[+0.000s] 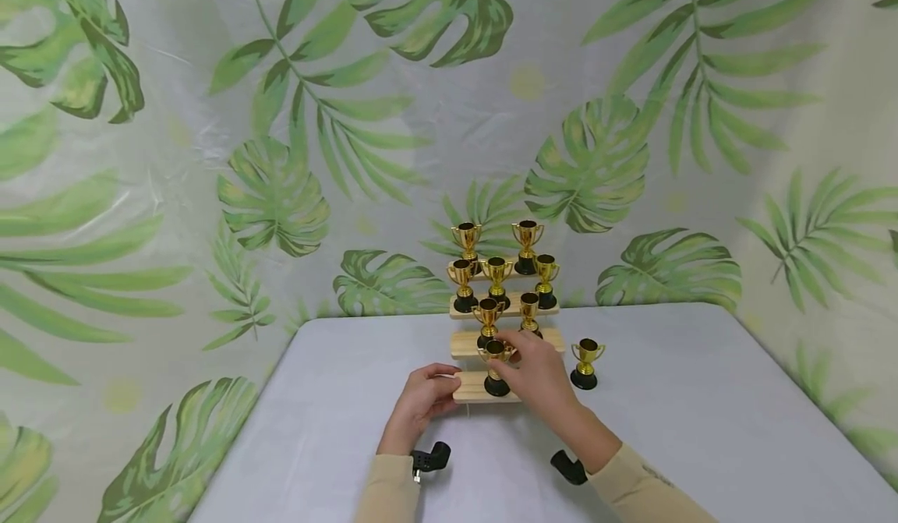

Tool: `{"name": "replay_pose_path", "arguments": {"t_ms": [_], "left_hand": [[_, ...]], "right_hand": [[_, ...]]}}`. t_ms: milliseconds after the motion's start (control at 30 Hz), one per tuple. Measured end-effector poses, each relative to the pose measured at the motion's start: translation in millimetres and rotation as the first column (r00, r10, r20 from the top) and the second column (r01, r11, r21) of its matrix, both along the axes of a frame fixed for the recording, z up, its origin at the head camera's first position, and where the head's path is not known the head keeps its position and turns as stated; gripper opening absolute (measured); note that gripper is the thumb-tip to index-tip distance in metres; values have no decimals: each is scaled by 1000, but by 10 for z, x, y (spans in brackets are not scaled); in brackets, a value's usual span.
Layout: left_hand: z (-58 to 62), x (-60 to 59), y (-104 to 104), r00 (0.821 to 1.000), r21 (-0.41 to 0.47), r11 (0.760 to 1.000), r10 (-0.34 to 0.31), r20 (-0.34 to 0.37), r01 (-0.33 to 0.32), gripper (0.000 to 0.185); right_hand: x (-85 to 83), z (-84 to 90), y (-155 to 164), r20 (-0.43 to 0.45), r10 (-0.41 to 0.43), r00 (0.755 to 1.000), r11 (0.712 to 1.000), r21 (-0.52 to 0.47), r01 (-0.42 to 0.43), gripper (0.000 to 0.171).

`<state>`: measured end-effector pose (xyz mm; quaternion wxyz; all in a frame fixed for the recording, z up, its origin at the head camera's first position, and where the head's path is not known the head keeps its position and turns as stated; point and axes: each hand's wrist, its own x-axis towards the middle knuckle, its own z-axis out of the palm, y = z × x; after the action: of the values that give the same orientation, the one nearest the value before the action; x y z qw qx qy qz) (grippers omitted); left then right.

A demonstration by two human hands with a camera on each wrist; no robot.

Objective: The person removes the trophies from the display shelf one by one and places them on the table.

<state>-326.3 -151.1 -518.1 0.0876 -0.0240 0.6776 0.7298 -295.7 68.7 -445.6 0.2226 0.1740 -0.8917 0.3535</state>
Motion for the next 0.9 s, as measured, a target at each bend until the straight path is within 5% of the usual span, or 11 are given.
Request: {"name": "replay_pose_path", "arguments": {"t_ms": [900], "left_hand": [[9, 16, 4, 1000, -16, 1000, 11, 5, -11, 33]], "right_hand": [[-15, 38, 28, -71, 6, 997, 1000, 14, -5, 38]]}}
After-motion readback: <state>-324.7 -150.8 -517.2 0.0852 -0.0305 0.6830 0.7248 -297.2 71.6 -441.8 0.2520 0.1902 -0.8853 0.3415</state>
